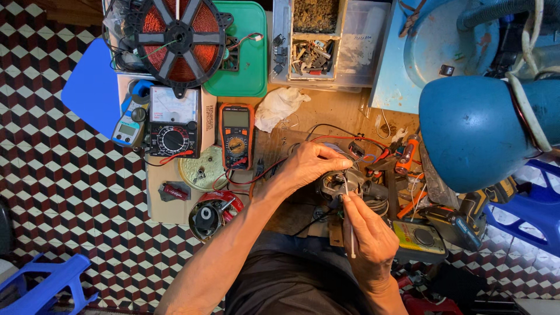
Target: The person works on an electric motor at a cluttered workbench, disassembling and repositioning its components by hand, using a screwdriver on the motor parts, and probing or testing the motor with a handheld tester and meter leads. They reposition the motor repeatedly while working on its wiring and brushes.
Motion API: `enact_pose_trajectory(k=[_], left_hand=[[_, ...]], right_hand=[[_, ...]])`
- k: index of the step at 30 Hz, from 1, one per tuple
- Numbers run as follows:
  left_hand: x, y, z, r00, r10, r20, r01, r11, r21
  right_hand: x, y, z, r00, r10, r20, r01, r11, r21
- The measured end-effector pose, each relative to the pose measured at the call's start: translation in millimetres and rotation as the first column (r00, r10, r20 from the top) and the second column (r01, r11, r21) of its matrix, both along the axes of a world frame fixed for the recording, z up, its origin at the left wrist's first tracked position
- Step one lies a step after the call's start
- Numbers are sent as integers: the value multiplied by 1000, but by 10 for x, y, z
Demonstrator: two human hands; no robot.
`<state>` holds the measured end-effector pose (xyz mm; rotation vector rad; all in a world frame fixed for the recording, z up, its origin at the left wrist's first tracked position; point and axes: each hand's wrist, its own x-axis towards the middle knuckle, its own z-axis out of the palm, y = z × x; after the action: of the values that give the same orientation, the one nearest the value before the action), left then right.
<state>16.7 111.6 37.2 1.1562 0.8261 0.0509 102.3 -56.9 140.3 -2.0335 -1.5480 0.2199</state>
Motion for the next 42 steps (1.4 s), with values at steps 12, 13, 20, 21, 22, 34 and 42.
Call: enact_pose_trajectory(k=[12,13,20,21,22,34,42], left_hand=[[-18,-19,-26,997,10,71,-11,1000,11],[-15,-20,-30,997,9,76,-11,1000,15],[-21,-10,-19,998,-8,61,6,999,41],[-20,-10,-16,998,-6,62,3,999,42],[-19,-10,-16,998,-2,62,0,999,43],[-8,-39,-41,999,14,36,-15,999,40],[-40,-36,-11,997,36,62,-39,998,56]], right_hand=[[-59,19,7,999,-13,39,15,998,-60],[-63,18,9,999,-11,45,14,998,-57],[-85,45,17,998,-23,56,28,996,-90],[-89,48,23,998,-24,57,29,995,-91],[-89,53,29,998,-24,56,30,995,-92],[-70,214,109,997,-76,26,79,991,-105],[63,364,161,999,-38,34,41,993,-112]])
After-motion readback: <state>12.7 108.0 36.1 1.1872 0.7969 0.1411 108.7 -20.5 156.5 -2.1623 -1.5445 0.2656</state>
